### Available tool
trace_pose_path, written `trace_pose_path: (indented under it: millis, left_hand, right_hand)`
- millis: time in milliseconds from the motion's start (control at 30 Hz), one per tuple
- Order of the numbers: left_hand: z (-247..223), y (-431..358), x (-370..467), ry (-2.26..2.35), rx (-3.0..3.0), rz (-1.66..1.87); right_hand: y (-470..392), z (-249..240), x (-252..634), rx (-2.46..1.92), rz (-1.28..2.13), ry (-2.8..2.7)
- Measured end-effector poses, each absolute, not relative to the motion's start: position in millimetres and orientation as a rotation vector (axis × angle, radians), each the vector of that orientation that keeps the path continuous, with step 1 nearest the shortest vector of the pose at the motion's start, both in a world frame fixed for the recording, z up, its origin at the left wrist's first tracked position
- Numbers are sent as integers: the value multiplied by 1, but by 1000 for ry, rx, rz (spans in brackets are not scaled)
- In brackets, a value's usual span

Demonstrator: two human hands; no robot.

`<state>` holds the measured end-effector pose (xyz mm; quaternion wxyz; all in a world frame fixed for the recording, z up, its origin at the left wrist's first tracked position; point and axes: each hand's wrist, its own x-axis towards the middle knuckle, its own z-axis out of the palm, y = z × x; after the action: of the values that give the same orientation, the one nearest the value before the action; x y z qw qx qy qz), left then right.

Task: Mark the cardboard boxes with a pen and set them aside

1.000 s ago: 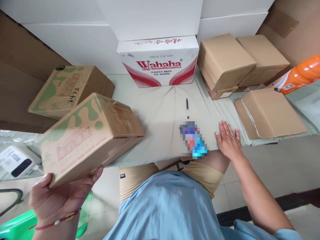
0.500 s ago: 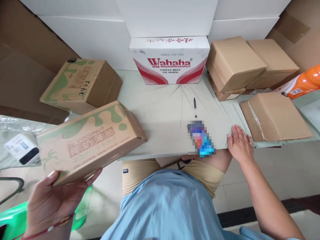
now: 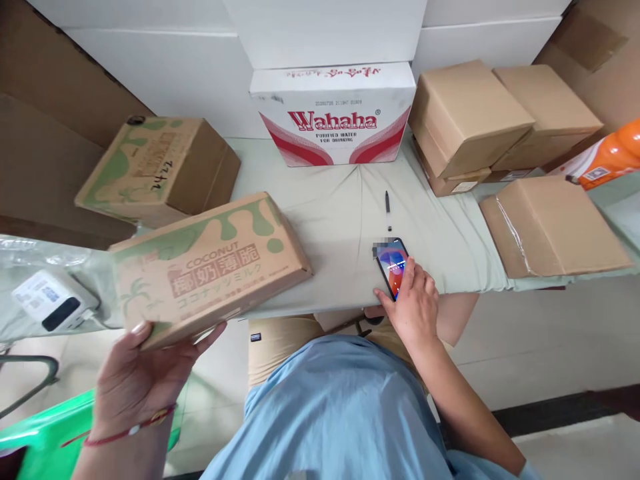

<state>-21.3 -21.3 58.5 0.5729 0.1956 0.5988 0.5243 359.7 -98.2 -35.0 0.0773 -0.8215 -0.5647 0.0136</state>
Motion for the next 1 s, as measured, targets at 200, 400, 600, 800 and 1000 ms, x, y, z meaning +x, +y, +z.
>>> trace_pose_path:
  millis: [200, 400, 600, 800, 1000]
  left_hand:
    - [39, 7, 20, 1228, 519, 1106]
    - [29, 11, 50, 1170, 595, 939]
    - [25, 5, 55, 1139, 677, 879]
    - [26, -2, 64, 1243, 731, 915]
    - [40, -22, 75, 1275, 1011, 1068]
  right_hand:
    - [-91, -36, 383, -2508, -26, -1628]
    - [-98, -35, 445, -2700, -43, -1438]
    - [-85, -31, 481, -2628, -39, -1286]
    - [-68, 9, 404, -1868, 518, -1329]
    - [-60, 29, 367, -1764, 684, -1207]
